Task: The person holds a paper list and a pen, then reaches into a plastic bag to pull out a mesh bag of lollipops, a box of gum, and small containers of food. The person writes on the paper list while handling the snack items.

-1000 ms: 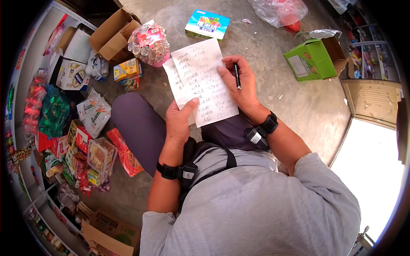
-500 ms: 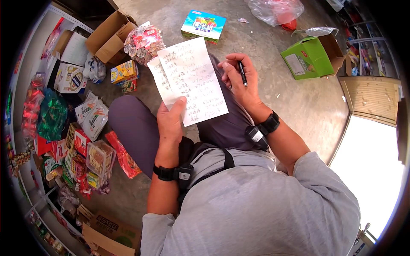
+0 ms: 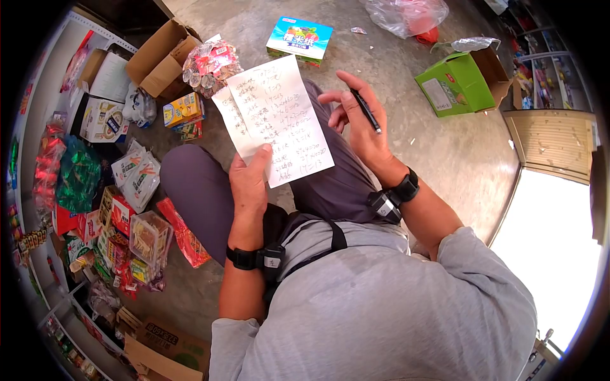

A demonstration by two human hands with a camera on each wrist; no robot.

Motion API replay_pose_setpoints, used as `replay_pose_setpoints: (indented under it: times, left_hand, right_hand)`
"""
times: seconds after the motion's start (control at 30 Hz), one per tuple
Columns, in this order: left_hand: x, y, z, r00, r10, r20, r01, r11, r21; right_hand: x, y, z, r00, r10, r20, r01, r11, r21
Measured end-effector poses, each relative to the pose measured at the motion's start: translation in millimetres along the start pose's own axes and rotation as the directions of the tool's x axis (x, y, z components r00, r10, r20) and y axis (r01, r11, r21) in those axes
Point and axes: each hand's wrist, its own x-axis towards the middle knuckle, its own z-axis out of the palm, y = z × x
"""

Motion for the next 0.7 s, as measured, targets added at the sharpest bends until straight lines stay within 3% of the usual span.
replay_pose_setpoints:
  times: [0.2,0.33,0.43,0.7]
  left_hand:
    - [0,0,-1,0.999,0.042,-0.005,-0.041,0.998,0.048]
    - [0,-1,-3,0.999,0.05,-0.001,-0.05,0.998,0.048]
    - [-1,-2,-3,0.998,0.055,-0.009,-0.055,0.998,0.044]
    - [-1,-1,-2,0.999,-0.032,0.035,0.031,0.999,0.013]
  right_hand:
    - [-5,1,1,0.973,0.192,0.131,-0.184,0.98,-0.07]
    - [-8,10,6,0.979,0.102,0.177,-0.091,0.994,-0.067]
    - [-9,9,6,0.982,0.114,0.151,-0.1,0.99,-0.1]
    - [-5,-4,11,0.992,0.033,0.119,0.003,0.957,-0.289]
